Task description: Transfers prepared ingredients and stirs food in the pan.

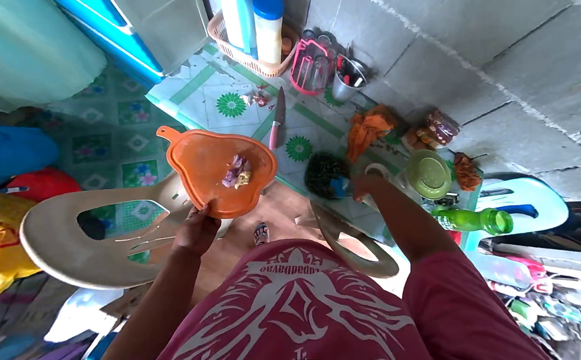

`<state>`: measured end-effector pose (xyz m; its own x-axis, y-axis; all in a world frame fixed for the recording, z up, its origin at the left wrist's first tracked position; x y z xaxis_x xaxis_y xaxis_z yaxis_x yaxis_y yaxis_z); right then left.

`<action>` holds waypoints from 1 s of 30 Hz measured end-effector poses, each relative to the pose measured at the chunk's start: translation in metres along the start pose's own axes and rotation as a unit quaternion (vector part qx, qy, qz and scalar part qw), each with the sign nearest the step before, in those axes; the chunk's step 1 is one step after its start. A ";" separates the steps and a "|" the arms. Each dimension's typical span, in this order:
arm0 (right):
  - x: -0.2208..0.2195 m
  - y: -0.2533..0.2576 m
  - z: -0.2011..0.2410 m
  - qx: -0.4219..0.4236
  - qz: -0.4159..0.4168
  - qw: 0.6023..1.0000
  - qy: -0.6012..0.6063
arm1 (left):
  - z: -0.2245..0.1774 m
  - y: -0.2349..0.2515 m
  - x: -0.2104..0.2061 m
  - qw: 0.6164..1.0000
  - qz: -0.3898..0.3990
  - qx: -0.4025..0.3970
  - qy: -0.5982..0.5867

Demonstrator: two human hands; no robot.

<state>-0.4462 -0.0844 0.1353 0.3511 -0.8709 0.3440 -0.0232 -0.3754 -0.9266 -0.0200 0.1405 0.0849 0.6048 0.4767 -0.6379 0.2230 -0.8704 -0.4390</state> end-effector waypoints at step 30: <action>-0.160 -0.084 -0.153 -0.033 -0.455 0.420 0.784 | 0.020 -0.002 -0.096 0.993 0.111 0.003 0.041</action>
<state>-0.6439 0.0377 0.1813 -0.8054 0.5248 0.2755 -0.5913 -0.7427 -0.3142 -0.0933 0.0986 0.1343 0.6996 0.2605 -0.6653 0.0729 -0.9523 -0.2962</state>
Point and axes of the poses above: each hand's wrist, its own y-axis towards the middle knuckle, its own x-axis out of the back of the hand, z = x × y, the point moved 8 cm from there along y, towards the middle knuckle, and after that the axes turned 7 degrees about z, right-handed, at the moved point
